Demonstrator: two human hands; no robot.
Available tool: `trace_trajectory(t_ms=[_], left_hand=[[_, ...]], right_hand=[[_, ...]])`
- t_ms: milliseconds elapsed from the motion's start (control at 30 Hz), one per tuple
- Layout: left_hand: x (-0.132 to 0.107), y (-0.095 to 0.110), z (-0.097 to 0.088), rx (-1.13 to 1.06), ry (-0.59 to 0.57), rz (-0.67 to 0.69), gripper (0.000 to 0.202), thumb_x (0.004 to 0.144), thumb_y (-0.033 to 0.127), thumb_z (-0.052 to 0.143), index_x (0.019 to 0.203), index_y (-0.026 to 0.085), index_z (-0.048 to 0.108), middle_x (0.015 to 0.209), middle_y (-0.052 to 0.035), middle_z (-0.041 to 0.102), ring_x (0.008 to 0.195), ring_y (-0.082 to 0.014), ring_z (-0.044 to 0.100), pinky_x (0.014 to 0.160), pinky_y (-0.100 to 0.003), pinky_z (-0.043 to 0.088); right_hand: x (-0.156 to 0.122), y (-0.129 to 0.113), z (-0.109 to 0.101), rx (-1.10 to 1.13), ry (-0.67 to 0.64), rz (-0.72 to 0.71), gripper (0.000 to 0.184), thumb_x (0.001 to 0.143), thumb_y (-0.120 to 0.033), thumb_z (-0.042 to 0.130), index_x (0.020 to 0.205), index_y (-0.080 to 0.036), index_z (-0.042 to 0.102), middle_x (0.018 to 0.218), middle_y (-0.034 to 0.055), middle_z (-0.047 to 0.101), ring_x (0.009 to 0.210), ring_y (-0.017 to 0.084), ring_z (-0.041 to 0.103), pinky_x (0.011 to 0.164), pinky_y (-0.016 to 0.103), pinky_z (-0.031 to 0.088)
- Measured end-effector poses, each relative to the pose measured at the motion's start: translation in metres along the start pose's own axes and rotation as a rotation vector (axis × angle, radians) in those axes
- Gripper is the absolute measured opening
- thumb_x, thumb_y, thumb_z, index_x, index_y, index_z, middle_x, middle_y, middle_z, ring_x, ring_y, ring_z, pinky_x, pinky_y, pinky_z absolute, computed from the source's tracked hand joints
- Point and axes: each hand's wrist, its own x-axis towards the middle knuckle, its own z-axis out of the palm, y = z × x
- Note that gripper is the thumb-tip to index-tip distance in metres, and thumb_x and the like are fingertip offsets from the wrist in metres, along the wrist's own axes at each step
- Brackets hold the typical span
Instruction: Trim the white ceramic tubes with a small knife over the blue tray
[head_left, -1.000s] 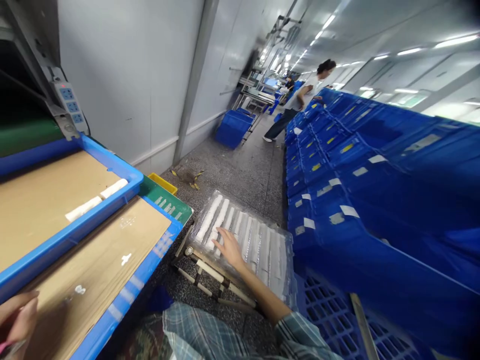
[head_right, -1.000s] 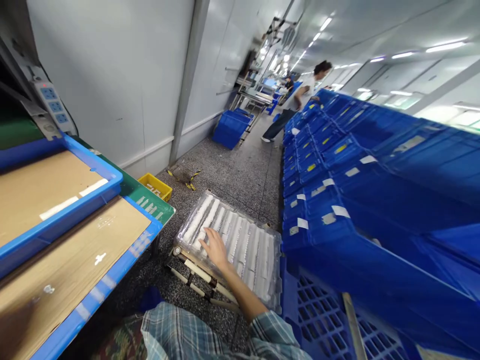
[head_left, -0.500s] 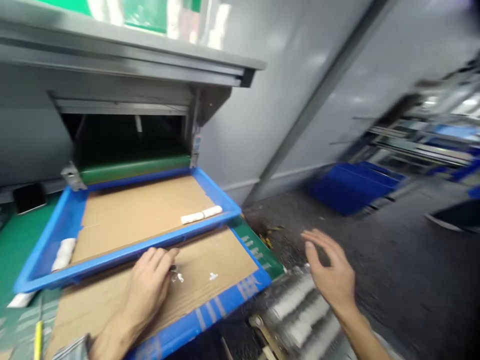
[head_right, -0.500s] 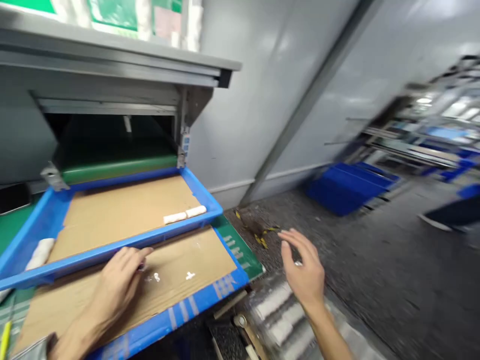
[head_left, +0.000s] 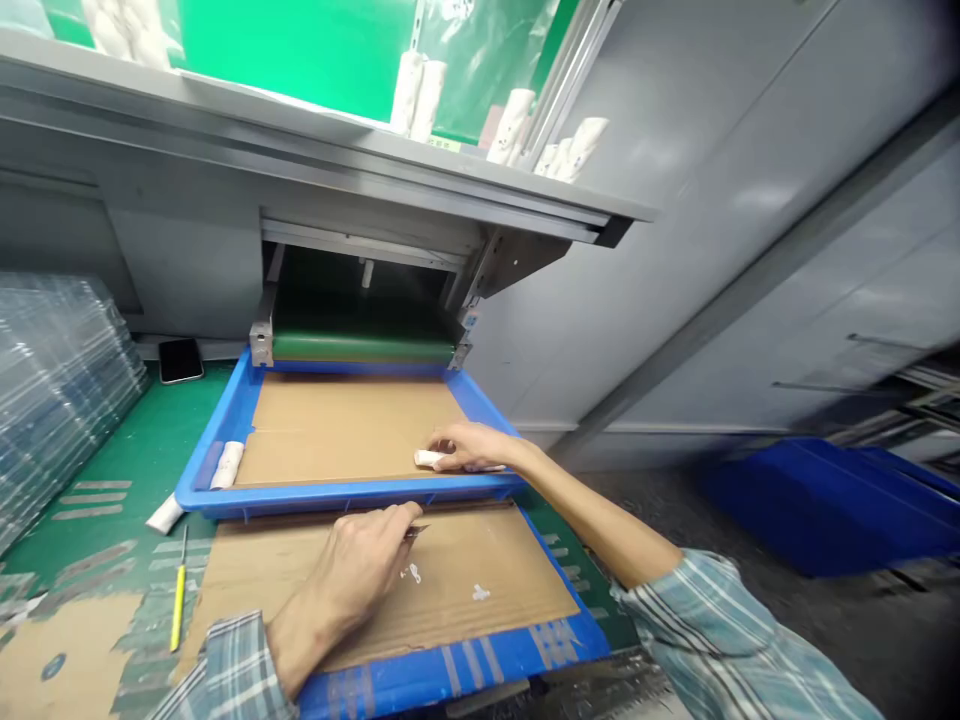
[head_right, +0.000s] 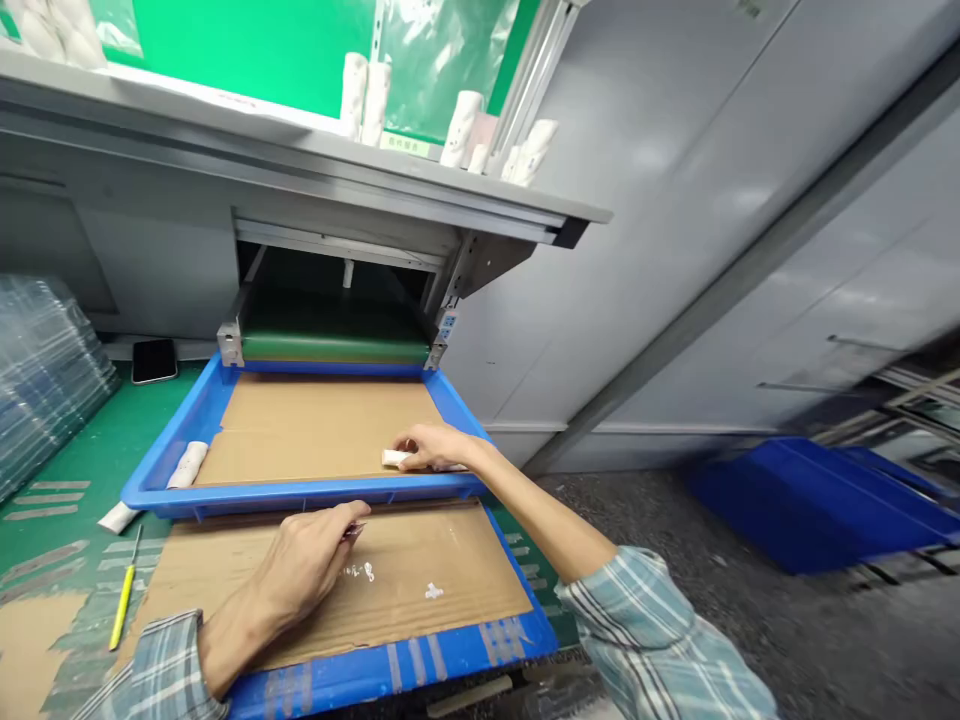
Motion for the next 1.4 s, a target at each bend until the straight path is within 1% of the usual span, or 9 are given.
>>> trace_trajectory(t_ms=[100, 233, 467, 633, 767, 833, 967, 1133, 1400], left_hand=[[0.004, 0.003, -0.006, -0.067, 0.088, -0.091, 0.030, 0.109, 0.012, 0.039, 0.131, 0.020, 0.058, 0.107, -0.0072, 0.080, 0.088, -0.0175, 0.079, 0.077, -0.024, 0.061], [0.010, 0.008, -0.015, -0.254, 0.189, -0.312, 0.025, 0.109, 0.025, 0.052, 0.133, 0.020, 0.057, 0.090, -0.0007, 0.073, 0.057, -0.0118, 0.060, 0.058, -0.021, 0.053], [0.013, 0.008, -0.023, -0.454, 0.230, -0.424, 0.020, 0.102, 0.030, 0.066, 0.119, 0.020, 0.068, 0.098, -0.0031, 0.074, 0.057, -0.0097, 0.046, 0.053, -0.020, 0.042], [0.008, 0.004, -0.025, -0.503, 0.158, -0.335, 0.014, 0.103, 0.031, 0.067, 0.109, 0.020, 0.073, 0.077, 0.0022, 0.066, 0.056, -0.0098, 0.046, 0.056, -0.021, 0.041], [0.008, 0.000, -0.031, -0.573, 0.079, -0.464, 0.042, 0.102, 0.036, 0.070, 0.142, 0.022, 0.066, 0.074, 0.0044, 0.062, 0.055, -0.0107, 0.047, 0.055, -0.021, 0.042], [0.011, 0.000, -0.033, -0.654, -0.035, -0.495, 0.041, 0.100, 0.039, 0.073, 0.138, 0.022, 0.069, 0.083, 0.0006, 0.070, 0.066, -0.0139, 0.060, 0.063, -0.023, 0.049], [0.016, 0.000, -0.035, -0.764, 0.037, -0.559, 0.026, 0.096, 0.041, 0.077, 0.110, 0.020, 0.076, 0.094, -0.0039, 0.077, 0.077, -0.0171, 0.069, 0.070, -0.024, 0.055], [0.017, -0.002, -0.035, -0.780, 0.188, -0.650, 0.037, 0.091, 0.048, 0.082, 0.107, 0.017, 0.073, 0.091, -0.0050, 0.075, 0.076, -0.0173, 0.069, 0.068, -0.024, 0.056], [0.009, 0.001, -0.025, -0.667, 0.139, -0.580, 0.038, 0.090, 0.052, 0.082, 0.105, 0.017, 0.077, 0.088, -0.0048, 0.073, 0.065, -0.0136, 0.056, 0.056, -0.022, 0.042]], right_hand=[[-0.011, -0.016, 0.019, 0.179, 0.115, -0.091, 0.045, 0.075, -0.051, 0.088, 0.106, -0.020, 0.075, 0.100, 0.0079, 0.081, 0.096, 0.028, 0.076, 0.092, 0.041, 0.060], [-0.038, -0.034, 0.064, 0.457, 0.218, -0.209, 0.060, 0.084, -0.068, 0.081, 0.116, -0.023, 0.058, 0.116, 0.0113, 0.076, 0.111, 0.029, 0.076, 0.096, 0.043, 0.062], [-0.062, -0.037, 0.118, 0.838, 0.299, -0.296, 0.052, 0.083, -0.057, 0.091, 0.110, -0.027, 0.058, 0.119, 0.0072, 0.074, 0.114, 0.027, 0.075, 0.101, 0.037, 0.060], [-0.066, -0.031, 0.121, 1.039, 0.168, -0.219, 0.051, 0.092, -0.054, 0.085, 0.129, -0.023, 0.067, 0.116, 0.0107, 0.076, 0.098, 0.024, 0.078, 0.082, 0.033, 0.063], [-0.073, -0.032, 0.121, 0.989, -0.020, -0.189, 0.065, 0.089, -0.053, 0.088, 0.139, -0.021, 0.062, 0.104, 0.0074, 0.077, 0.073, 0.016, 0.076, 0.063, 0.025, 0.059], [-0.076, -0.036, 0.119, 0.981, -0.053, -0.167, 0.060, 0.087, -0.050, 0.091, 0.132, -0.022, 0.064, 0.096, 0.0030, 0.078, 0.070, 0.015, 0.075, 0.062, 0.023, 0.058], [-0.081, -0.041, 0.113, 0.931, 0.024, -0.208, 0.037, 0.093, -0.047, 0.086, 0.114, -0.020, 0.071, 0.094, 0.0033, 0.080, 0.079, 0.015, 0.079, 0.072, 0.023, 0.063], [-0.085, -0.040, 0.113, 0.880, 0.124, -0.310, 0.040, 0.092, -0.031, 0.088, 0.129, -0.026, 0.073, 0.118, 0.0056, 0.082, 0.104, 0.020, 0.081, 0.101, 0.036, 0.064], [-0.086, -0.043, 0.118, 0.768, 0.281, -0.265, 0.034, 0.102, -0.054, 0.072, 0.110, -0.022, 0.081, 0.084, 0.0049, 0.083, 0.071, 0.021, 0.080, 0.068, 0.033, 0.067]])
